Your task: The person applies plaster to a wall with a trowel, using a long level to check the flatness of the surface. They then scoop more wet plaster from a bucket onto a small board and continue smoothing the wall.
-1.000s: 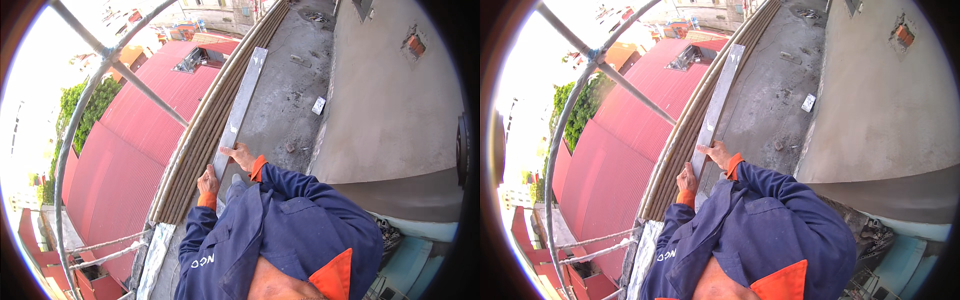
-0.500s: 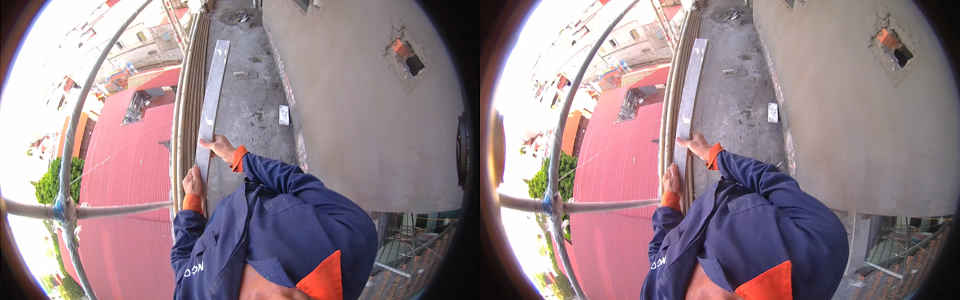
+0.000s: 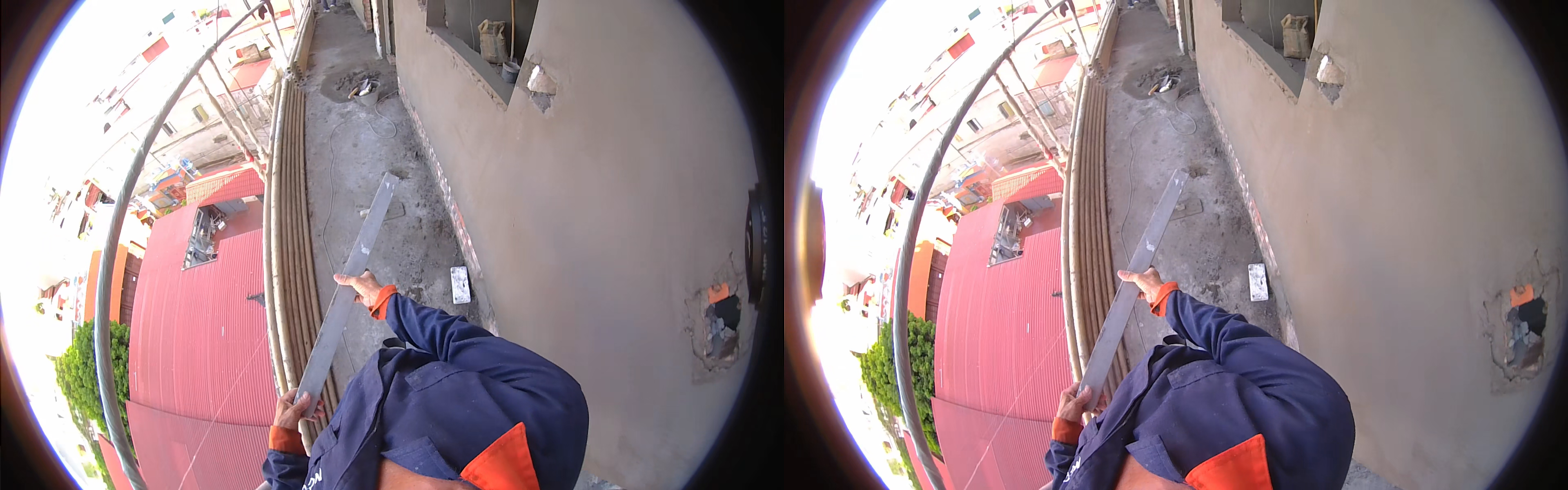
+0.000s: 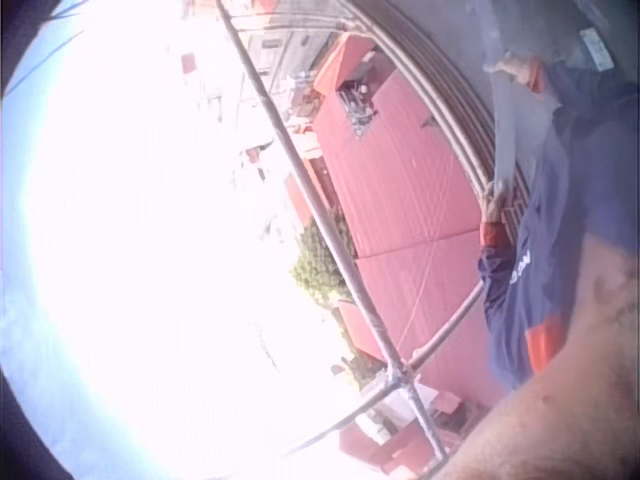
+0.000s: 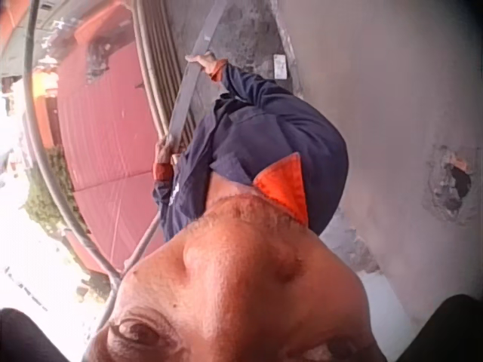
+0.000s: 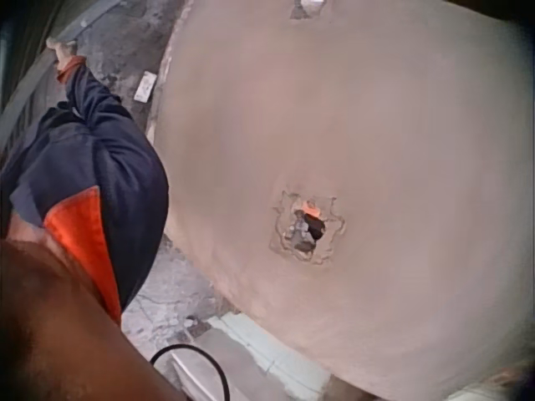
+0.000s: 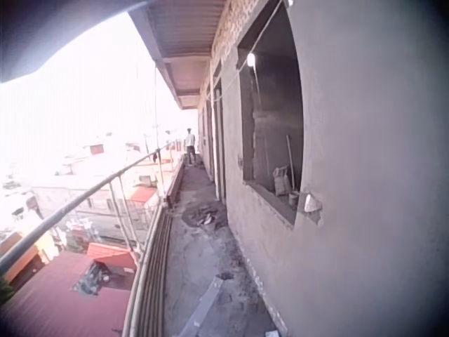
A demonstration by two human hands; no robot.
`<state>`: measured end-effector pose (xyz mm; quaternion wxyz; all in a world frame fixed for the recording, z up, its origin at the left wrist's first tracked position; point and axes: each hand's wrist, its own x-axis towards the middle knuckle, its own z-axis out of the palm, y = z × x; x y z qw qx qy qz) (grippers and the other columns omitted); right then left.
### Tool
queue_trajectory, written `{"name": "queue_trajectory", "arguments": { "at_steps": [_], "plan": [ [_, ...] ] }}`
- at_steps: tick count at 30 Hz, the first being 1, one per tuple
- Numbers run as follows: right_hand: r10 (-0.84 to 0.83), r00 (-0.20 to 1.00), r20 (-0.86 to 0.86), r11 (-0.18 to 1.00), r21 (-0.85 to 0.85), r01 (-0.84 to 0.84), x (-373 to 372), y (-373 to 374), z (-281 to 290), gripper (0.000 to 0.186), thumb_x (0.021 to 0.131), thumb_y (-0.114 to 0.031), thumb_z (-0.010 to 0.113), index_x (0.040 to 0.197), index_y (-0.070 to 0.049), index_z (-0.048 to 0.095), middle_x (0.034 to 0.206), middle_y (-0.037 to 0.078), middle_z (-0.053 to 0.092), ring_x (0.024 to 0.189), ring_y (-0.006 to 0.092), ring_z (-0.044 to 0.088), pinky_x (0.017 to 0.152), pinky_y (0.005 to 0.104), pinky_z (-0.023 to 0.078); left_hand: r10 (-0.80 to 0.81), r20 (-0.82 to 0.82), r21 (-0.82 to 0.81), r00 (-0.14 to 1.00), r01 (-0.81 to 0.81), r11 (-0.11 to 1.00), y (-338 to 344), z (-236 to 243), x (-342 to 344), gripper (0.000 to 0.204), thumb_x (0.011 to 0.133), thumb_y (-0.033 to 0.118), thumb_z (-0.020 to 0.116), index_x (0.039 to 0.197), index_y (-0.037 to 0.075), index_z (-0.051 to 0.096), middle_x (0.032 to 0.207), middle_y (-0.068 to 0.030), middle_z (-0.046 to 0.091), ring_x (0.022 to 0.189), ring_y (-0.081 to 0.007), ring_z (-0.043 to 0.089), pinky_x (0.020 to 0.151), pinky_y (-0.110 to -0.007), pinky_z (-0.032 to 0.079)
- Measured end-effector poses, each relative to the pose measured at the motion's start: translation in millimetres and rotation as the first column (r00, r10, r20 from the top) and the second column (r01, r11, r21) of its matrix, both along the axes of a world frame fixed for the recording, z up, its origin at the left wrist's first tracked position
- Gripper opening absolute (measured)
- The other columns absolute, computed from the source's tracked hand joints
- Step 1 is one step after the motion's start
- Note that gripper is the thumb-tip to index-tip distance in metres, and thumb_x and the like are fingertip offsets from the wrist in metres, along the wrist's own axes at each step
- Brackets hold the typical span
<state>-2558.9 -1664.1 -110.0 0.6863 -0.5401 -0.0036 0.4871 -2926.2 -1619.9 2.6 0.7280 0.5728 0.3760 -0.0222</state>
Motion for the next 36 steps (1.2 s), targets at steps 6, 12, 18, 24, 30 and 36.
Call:
{"name": "queue_trajectory", "arguments": {
  "at_steps": [6,12,18,24,30,36],
  "plan": [
    [-0.145,0.987,-0.066,0.979,-0.156,0.134,143,108,-2,0.048,0.075,-0.038,0.076,0.104,-0.004,0.059,0.091,0.009,0.066,0.074,0.0222,0.067,0.065,0.0408,0.057,0.101,0.03,-0.002,0.994,-0.101,0.995,87,23,153,0.045,0.095,0.037,0.053,0.105,-0.007,0.057,0.081,-0.0149,0.066,0.067,-0.0199,0.066,0.056,-0.029,0.052],
    [0.02,0.975,-0.221,0.999,0.044,-0.01,320,242,-54,0.06,0.08,-0.06,0.064,0.109,-0.007,0.057,0.092,0.01,0.066,0.075,0.0219,0.066,0.062,0.0383,0.055,0.233,0.195,-0.073,0.953,-0.223,0.972,228,9,326,0.046,0.088,0.032,0.061,0.104,-0.01,0.057,0.088,-0.0169,0.065,0.073,-0.0243,0.067,0.062,-0.029,0.053],
    [0.093,0.968,0.235,0.937,-0.35,-0.005,500,257,-99,0.054,0.09,-0.052,0.054,0.116,-0.004,0.053,0.089,0.008,0.066,0.07,0.0133,0.063,0.061,0.0276,0.052,0.143,0.164,-0.018,0.976,-0.142,0.99,411,-22,522,0.044,0.088,0.026,0.061,0.107,-0.014,0.056,0.088,-0.018,0.065,0.073,-0.0259,0.069,0.059,-0.029,0.056],
    [-0.146,0.963,0.228,0.756,-0.601,0.257,607,201,-130,0.036,0.092,-0.039,0.055,0.108,-0.006,0.058,0.082,0.007,0.067,0.064,0.0147,0.064,0.054,0.0278,0.051,0.169,0.081,-0.064,0.982,-0.164,0.984,547,-6,701,0.041,0.088,0.024,0.063,0.104,-0.014,0.057,0.088,-0.0179,0.064,0.074,-0.0273,0.069,0.06,-0.029,0.058],
    [-0.138,0.987,-0.08,0.586,-0.81,0.016,677,208,-209,0.033,0.093,-0.034,0.053,0.109,-0.006,0.057,0.085,0.011,0.066,0.065,0.0196,0.064,0.057,0.0322,0.051,0.245,-0.027,-0.163,0.969,-0.246,0.956,651,-50,867,0.034,0.089,0.019,0.061,0.106,-0.011,0.057,0.089,-0.0173,0.065,0.076,-0.0261,0.068,0.063,-0.028,0.057],
    [0.347,0.938,-0.016,0.522,-0.828,-0.207,894,362,-265,0.025,0.089,-0.026,0.051,0.092,-0.005,0.062,0.067,0.007,0.064,0.055,0.0161,0.061,0.048,0.032,0.048,0.316,-0.099,-0.112,0.943,-0.327,0.939,754,-97,1053,0.033,0.083,0.015,0.065,0.104,-0.01,0.058,0.086,-0.0148,0.064,0.07,-0.0242,0.068,0.06,-0.027,0.056]
  ]
}}
